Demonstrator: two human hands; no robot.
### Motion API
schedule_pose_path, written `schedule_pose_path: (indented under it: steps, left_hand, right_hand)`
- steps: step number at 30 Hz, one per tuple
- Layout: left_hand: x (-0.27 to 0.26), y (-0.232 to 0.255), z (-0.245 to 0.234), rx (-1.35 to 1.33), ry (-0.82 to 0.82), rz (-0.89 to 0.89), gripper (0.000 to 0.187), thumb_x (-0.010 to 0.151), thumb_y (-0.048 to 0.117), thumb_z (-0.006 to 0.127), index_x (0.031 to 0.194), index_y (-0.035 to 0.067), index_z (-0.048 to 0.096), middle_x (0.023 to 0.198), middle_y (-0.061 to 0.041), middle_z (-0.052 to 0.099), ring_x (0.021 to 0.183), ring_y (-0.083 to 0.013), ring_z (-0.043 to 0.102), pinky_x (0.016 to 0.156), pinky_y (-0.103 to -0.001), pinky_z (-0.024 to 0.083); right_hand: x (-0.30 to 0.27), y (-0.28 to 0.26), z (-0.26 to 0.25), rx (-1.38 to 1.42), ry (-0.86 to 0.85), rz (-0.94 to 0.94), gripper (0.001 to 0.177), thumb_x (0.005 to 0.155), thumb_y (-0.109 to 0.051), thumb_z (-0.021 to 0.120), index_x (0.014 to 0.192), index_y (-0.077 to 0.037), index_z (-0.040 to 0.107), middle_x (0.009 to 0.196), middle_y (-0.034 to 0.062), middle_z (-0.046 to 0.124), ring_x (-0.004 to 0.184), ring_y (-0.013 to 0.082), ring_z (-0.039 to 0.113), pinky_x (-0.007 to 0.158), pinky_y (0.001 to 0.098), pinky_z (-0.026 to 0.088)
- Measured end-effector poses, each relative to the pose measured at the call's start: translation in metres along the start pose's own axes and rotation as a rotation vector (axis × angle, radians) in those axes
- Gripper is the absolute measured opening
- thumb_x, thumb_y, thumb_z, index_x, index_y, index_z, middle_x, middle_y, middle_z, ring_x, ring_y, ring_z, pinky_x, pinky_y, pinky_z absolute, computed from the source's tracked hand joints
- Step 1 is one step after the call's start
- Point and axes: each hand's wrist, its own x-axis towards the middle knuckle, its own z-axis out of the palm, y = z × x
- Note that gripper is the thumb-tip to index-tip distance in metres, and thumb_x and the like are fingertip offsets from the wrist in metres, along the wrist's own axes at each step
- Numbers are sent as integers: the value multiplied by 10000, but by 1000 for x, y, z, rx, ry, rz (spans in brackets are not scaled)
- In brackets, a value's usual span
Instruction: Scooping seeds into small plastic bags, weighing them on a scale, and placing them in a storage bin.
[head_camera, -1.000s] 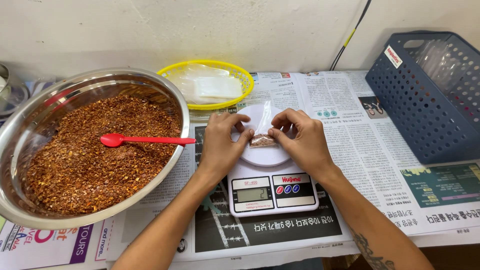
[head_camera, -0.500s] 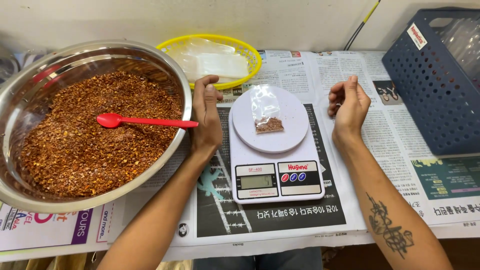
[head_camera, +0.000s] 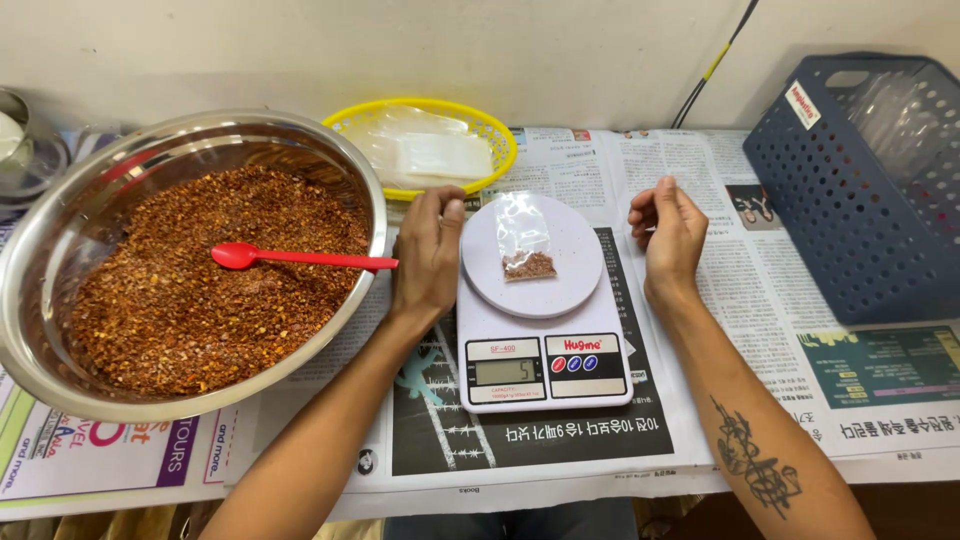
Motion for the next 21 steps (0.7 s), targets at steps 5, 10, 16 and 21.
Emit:
schedule_pose_path:
  steps: [5, 10, 16, 21]
  left_hand:
    - [-1, 8, 0, 139, -71, 43, 406, 1064, 424, 460, 1190, 85, 644, 1010, -111, 584, 1027, -325, 607, 972, -465, 453]
    - [-7, 16, -1, 242, -129, 50, 381, 1050, 436, 500, 1126, 105, 674, 1035, -90, 541, 1026, -306, 554, 936, -442, 457]
    - [-6, 22, 0, 301, -133, 76, 368, 1044, 452, 517, 1129, 124, 661, 1117, -95, 520, 1083, -309, 506, 956, -451, 443]
    - [-9, 22, 4, 377, -145, 116, 399, 918, 528, 666, 1065, 157, 693, 1203, -79, 550, 1197, -343, 461, 1017, -490, 384]
  right_hand:
    - [-25, -35, 9, -174, -77, -182, 110, 1017, -232, 688, 934, -165, 662, 708, -10, 655, 674, 78, 547, 595, 191, 384]
    - [-49, -45, 19, -457, -203, -456, 104, 938, -209, 767, 1014, -180, 702, 848, 21, 719, 801, 178, 647, 783, 319, 448]
    - [-56, -56, 19, -551, -237, -517, 104, 979, -323, 724, 1019, -230, 700, 862, -62, 734, 882, 150, 617, 886, 331, 397]
    - [-60, -63, 19, -607, -329, -585, 198, 947, -357, 741, 1092, -238, 679, 886, -52, 749, 896, 175, 623, 912, 367, 396]
